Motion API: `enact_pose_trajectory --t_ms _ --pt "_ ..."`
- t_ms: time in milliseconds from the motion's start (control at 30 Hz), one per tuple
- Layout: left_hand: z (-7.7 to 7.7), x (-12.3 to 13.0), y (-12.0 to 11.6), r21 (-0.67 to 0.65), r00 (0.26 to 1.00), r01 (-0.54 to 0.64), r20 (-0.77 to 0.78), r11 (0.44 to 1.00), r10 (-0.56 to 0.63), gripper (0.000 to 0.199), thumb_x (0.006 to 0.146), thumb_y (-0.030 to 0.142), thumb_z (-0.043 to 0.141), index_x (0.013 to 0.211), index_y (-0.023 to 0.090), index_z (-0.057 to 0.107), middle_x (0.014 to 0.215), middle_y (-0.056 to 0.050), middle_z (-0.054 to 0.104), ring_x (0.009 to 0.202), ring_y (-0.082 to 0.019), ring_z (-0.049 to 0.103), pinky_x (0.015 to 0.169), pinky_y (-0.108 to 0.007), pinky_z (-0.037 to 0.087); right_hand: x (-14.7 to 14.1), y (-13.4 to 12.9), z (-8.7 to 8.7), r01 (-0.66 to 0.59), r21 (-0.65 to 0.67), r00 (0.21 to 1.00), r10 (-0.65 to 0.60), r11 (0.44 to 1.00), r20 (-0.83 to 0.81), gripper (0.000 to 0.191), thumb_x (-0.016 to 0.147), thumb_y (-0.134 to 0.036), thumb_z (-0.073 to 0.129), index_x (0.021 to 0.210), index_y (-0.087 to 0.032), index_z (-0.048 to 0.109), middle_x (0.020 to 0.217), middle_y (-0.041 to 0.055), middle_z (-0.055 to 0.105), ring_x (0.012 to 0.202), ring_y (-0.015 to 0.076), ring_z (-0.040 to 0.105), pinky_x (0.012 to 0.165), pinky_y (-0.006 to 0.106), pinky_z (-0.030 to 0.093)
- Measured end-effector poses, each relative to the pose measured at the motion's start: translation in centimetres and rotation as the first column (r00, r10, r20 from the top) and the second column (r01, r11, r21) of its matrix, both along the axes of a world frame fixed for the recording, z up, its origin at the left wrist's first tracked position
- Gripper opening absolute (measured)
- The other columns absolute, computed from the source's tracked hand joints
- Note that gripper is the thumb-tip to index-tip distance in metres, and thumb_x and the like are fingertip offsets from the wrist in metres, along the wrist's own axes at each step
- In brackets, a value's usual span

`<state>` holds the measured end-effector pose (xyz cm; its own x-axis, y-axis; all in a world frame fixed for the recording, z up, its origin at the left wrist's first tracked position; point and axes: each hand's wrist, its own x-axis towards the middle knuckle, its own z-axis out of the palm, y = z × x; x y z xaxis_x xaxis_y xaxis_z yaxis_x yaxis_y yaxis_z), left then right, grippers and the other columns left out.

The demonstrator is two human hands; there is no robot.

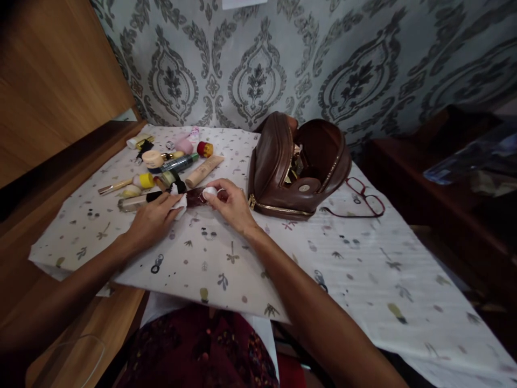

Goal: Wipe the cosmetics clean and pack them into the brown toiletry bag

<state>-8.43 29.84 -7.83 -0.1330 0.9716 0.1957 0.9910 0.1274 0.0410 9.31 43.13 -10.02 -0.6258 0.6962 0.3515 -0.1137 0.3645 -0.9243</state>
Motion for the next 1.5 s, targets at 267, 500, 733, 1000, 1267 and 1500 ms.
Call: enact_pose_trajectory --t_ms 267,500,733,1000,1267,1500 --pt "-0.2 -1.0 0.1 0.061 0.986 0.021 0.165 0.998 -0.031 0.034 0.101 0.031 0.042 0.123 0.015 0.062 0.115 -0.011 0.066 0.105 -0.028 0.064 0.088 -0.039 0.052 0.8 0.2 0.6 -0.069 0.244 0.996 0.053 0.967 0.071 0.028 0.088 -0.035 0.067 0.113 -0.023 0.069 0.096 0.0047 0.053 0.083 0.0159 0.056 0.071 0.03 0.056" --pt "0.4 1.6 0.2 0.207 0.987 0.113 0.088 0.972 -0.134 0.038 0.1 0.032 0.046 0.134 0.017 0.055 0.11 -0.01 0.065 0.103 -0.023 0.065 0.086 -0.033 0.053 0.4 -0.5 0.3 0.025 0.229 0.999 -0.035 0.973 0.041 0.024 0.087 -0.037 0.067 0.102 -0.018 0.068 0.098 0.007 0.061 0.079 0.0166 0.062 0.065 0.028 0.056" --pt "0.7 2.5 0.4 0.159 0.997 0.071 -0.032 0.985 -0.067 0.043 0.099 0.029 0.046 0.14 0.019 0.05 0.118 -0.013 0.061 0.108 -0.027 0.063 0.079 -0.032 0.052 0.1 -0.9 0.7 0.1 -0.062 0.994 -0.102 0.993 -0.032 0.038 0.08 -0.052 0.071 0.088 -0.016 0.063 0.07 0.0012 0.064 0.055 0.0138 0.061 0.052 0.027 0.053" --pt "0.1 -0.6 0.7 0.265 0.829 -0.039 0.547 0.963 -0.117 0.036 0.098 0.04 0.042 0.099 0.014 0.067 0.089 -0.007 0.066 0.084 -0.022 0.062 0.075 -0.029 0.05 0.2 -0.3 1.2 0.059 -0.328 0.976 -0.124 0.943 -0.181 0.049 0.065 -0.058 0.083 0.082 -0.016 0.064 0.069 0.0004 0.064 0.051 0.0118 0.06 0.048 0.026 0.052" --pt "1.8 1.4 1.6 -0.086 -0.103 -0.208 0.993 0.974 0.066 0.033 0.097 0.041 0.048 0.094 0.012 0.064 0.075 -0.008 0.071 0.058 -0.018 0.067 0.034 -0.019 0.035 0.4 0.3 1.0 -0.128 -0.46 0.954 -0.018 0.879 -0.3 0.043 0.063 -0.049 0.087 0.083 -0.016 0.069 0.075 0.001 0.067 0.057 0.0088 0.058 0.054 0.023 0.05" --pt "3.1 1.7 1.6 -0.172 -0.309 -0.205 0.945 0.964 0.103 0.027 0.095 0.037 0.052 0.099 0.013 0.063 0.073 -0.009 0.072 0.054 -0.016 0.069 0.03 -0.013 0.026 0.7 0.4 1.0 -0.238 -0.447 0.955 0.125 0.862 -0.268 0.042 0.067 -0.046 0.085 0.094 -0.018 0.07 0.078 0.0002 0.068 0.066 0.0105 0.062 0.063 0.024 0.053"
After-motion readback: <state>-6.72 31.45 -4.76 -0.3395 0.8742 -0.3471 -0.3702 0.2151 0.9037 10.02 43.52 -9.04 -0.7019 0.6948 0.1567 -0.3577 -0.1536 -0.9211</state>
